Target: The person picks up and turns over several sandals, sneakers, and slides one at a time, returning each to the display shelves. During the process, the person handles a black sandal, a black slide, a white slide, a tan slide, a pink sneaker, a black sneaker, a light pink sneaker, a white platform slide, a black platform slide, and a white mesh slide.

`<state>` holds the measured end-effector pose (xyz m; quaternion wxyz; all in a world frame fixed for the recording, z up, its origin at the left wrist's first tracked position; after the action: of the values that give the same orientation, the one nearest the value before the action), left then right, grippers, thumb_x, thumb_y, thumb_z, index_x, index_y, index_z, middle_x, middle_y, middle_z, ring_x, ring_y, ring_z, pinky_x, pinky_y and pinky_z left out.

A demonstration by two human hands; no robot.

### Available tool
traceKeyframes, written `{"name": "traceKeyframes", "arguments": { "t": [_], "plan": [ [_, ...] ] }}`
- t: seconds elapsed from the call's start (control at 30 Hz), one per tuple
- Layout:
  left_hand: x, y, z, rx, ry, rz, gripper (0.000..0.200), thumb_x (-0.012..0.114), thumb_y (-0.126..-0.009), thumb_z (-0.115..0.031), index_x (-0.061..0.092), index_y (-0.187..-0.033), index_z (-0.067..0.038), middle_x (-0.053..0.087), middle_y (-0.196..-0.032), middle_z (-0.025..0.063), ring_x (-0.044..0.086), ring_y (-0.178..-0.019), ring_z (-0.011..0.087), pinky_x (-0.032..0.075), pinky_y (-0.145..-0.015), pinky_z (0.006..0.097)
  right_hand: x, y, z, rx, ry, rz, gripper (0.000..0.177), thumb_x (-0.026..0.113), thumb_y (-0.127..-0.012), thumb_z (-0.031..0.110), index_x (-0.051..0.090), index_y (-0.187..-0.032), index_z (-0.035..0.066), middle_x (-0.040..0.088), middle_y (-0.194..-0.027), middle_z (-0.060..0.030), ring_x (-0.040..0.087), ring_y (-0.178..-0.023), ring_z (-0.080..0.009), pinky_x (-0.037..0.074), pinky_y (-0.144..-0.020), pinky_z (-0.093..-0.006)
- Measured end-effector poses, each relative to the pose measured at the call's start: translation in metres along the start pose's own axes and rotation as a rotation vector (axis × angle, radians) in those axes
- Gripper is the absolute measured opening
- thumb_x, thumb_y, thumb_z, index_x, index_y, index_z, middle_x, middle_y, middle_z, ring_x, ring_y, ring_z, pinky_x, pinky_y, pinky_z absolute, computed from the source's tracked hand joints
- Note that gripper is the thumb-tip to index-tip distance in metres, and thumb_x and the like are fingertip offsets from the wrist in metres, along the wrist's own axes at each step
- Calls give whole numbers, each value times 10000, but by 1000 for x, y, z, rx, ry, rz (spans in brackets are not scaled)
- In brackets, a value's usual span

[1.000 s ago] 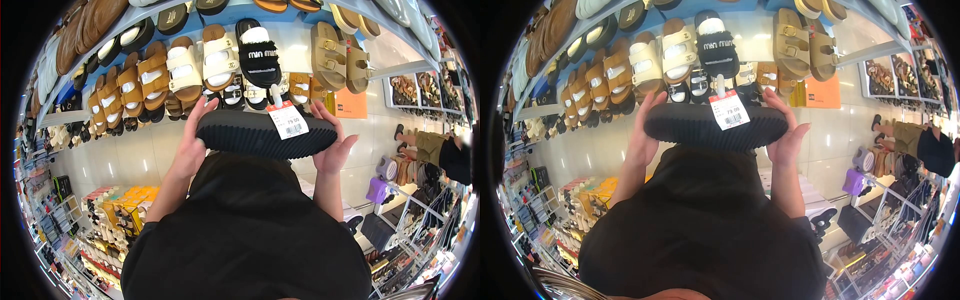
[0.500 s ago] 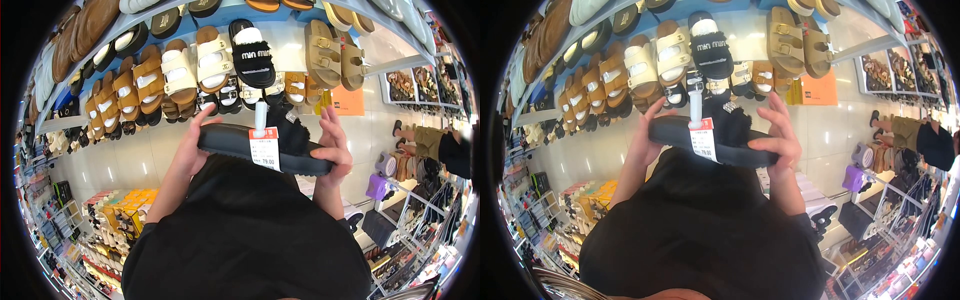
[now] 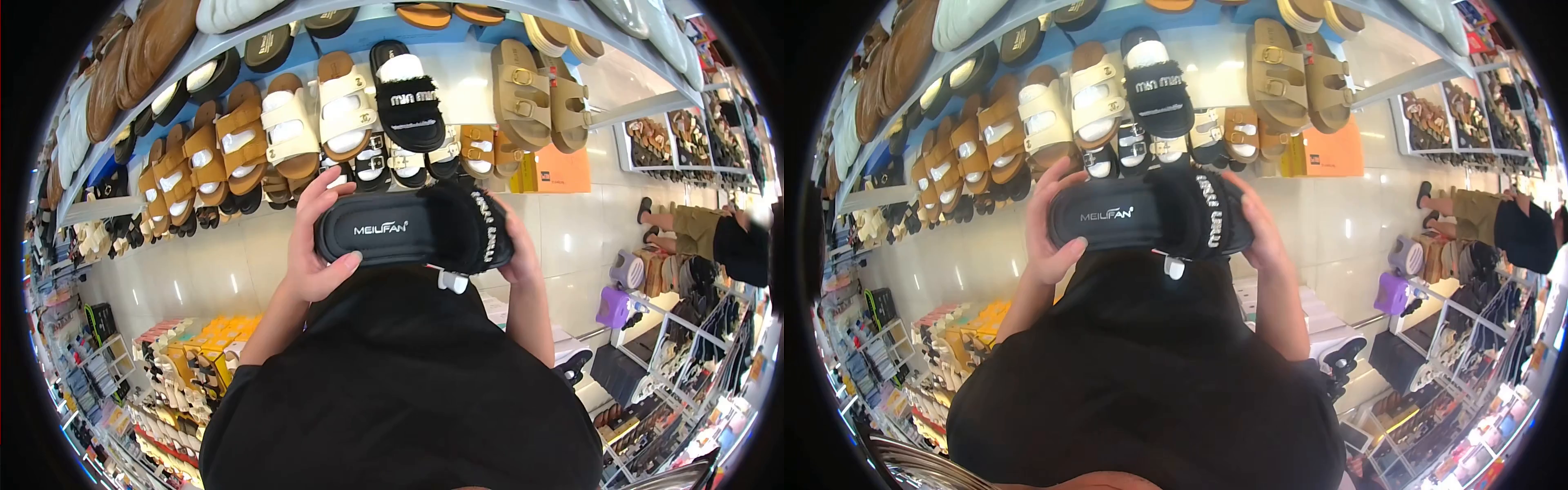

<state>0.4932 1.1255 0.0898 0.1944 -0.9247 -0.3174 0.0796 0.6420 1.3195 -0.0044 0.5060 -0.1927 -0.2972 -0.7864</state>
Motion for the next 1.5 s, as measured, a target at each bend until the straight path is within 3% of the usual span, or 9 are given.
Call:
{"name": "traceKeyframes", "arguments": {
  "t": [0.17,0.3,0.43,0.5,0.6,1.03,1.13,1.33,1.5],
  "plan": [
    [4,-3,3,-1,-82,46,626,579,-685,-102,326,-1257,-74,227,-1306,229,385,-1133,321,358,-911,394,-26,5,-28,240,95,4,463,448,-859,238,361,-1224,-34,478,-1168,-132,489,-1048,-185,400,-881,-310],
    [-4,2,21,-34,-109,-186,544,517,-761,-71,302,-1259,-30,224,-1322,187,395,-1127,271,358,-904,357,-25,-8,-11,-48,-72,-8,511,394,-869,305,302,-1268,-1,451,-1208,-140,478,-1077,-235,414,-872,-350],
    [-20,22,56,-363,-5,-295,279,479,-850,-118,472,-1092,20,532,-1050,127,516,-937,157,404,-805,272,-52,-33,-21,-145,-210,23,429,363,-879,412,392,-1207,136,541,-1103,-77,562,-934,-221,482,-710,-347],
    [-27,39,70,-550,-116,-257,201,491,-865,-157,566,-912,23,571,-686,33,524,-638,75,410,-592,206,-46,-43,-12,-154,-150,-314,343,384,-891,369,425,-1143,139,587,-998,-58,590,-813,-203,478,-622,-327],
    [-39,71,92,-798,-145,-302,205,513,-856,-174,590,-803,7,470,-521,-35,405,-453,27,306,-421,188,-55,-64,-9,-177,-144,-369,298,412,-892,327,411,-1118,132,584,-973,-60,590,-781,-207,481,-630,-328],
    [-15,97,132,-948,-165,-168,186,552,-828,-188,553,-761,-15,487,-556,-19,440,-482,43,357,-444,193,-80,-133,-35,27,-263,-257,379,468,-858,389,362,-1134,152,538,-989,-72,540,-852,-229,461,-730,-361],
    [-9,97,138,-981,-172,-130,184,550,-827,-185,550,-823,-1,531,-636,18,495,-554,73,416,-514,206,-99,-93,-45,104,-173,-466,328,449,-869,376,420,-1073,122,542,-910,-87,531,-772,-194,448,-646,-315],
    [1,112,139,-988,-255,-122,193,546,-818,-162,551,-878,21,551,-678,26,521,-624,94,430,-591,227,-122,-80,116,-449,157,-378,231,457,-875,275,478,-820,51,527,-635,-38,486,-549,-109,380,-515,-221],
    [22,125,131,-987,-311,-181,199,549,-809,-153,554,-912,17,559,-703,34,521,-637,101,430,-609,234,-170,-148,265,-655,356,-734,342,545,-807,263,454,-1003,-2,486,-981,-113,467,-875,-172,406,-696,-296]
  ]
}}
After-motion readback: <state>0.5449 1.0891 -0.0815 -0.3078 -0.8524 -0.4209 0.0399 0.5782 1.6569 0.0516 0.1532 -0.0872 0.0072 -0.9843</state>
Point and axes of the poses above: each hand's wrist, its own y-axis away from the middle knuckle, its own x-axis out of the palm, z = x × y, the point moved 8 cm from there along -y, towards the middle knuckle
